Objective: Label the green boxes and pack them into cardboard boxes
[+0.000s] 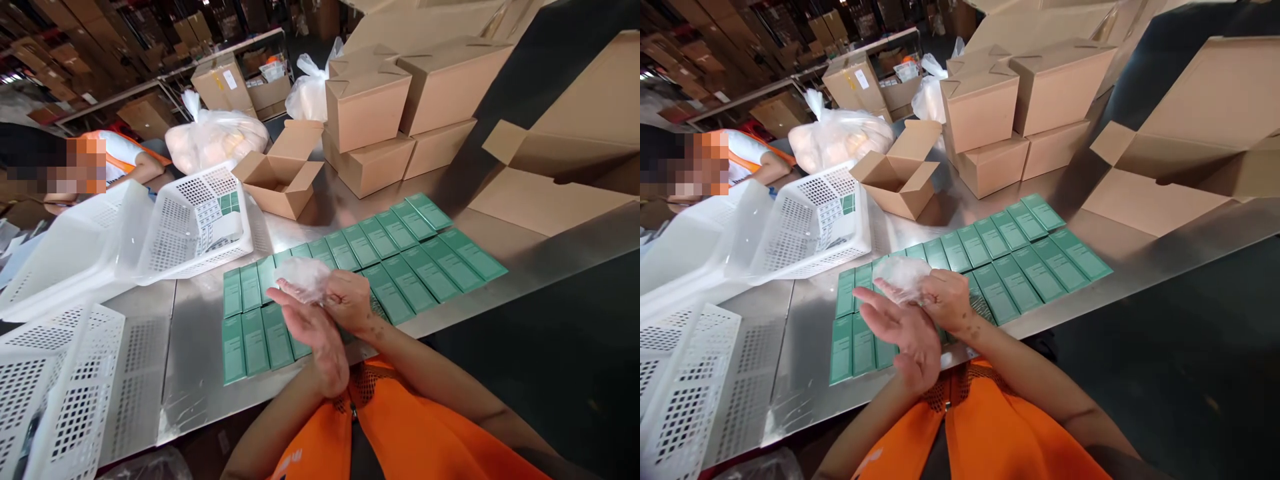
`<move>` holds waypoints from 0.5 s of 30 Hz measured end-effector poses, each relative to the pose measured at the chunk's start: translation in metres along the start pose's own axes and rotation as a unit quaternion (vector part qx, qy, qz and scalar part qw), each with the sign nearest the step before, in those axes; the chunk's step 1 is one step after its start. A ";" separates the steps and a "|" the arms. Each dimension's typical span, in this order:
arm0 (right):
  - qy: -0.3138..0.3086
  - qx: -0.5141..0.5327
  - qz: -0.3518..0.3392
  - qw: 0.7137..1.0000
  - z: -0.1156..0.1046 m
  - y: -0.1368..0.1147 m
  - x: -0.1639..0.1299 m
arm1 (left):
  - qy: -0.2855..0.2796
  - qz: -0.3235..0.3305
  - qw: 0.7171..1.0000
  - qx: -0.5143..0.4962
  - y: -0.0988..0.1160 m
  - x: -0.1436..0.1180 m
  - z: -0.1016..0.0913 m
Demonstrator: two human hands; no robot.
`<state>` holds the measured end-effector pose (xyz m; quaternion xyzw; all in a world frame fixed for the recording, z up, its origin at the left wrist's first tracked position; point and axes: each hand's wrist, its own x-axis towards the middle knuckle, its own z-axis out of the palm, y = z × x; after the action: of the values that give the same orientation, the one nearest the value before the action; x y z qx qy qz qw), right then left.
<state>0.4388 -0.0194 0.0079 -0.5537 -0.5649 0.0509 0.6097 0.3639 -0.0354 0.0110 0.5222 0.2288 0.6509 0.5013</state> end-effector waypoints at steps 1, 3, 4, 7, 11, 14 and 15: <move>-0.016 0.018 -0.005 1.000 -0.002 -0.002 0.001 | 0.026 0.036 0.999 -0.010 0.001 0.005 0.002; -0.069 0.075 -0.010 0.995 -0.009 -0.006 0.002 | 0.062 0.098 0.993 -0.034 0.004 0.019 0.006; -0.097 0.109 -0.008 0.989 -0.013 -0.008 0.003 | 0.071 0.124 0.989 -0.047 0.005 0.026 0.007; -0.151 0.180 0.008 0.972 -0.022 -0.010 0.006 | 0.070 0.146 0.984 -0.080 0.012 0.042 0.005; -0.222 0.224 0.032 0.949 -0.030 -0.005 0.008 | 0.037 0.084 0.995 -0.044 0.027 0.038 -0.004; -0.205 0.191 0.023 0.960 -0.031 -0.003 0.009 | 0.012 0.011 1.000 0.010 0.038 0.026 -0.011; -0.182 0.164 0.018 0.969 -0.029 -0.004 0.009 | 0.003 -0.003 1.000 0.031 0.041 0.022 -0.013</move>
<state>0.4621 -0.0325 0.0240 -0.4374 -0.6403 0.2534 0.5784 0.3365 -0.0286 0.0498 0.5349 0.2519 0.6438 0.4857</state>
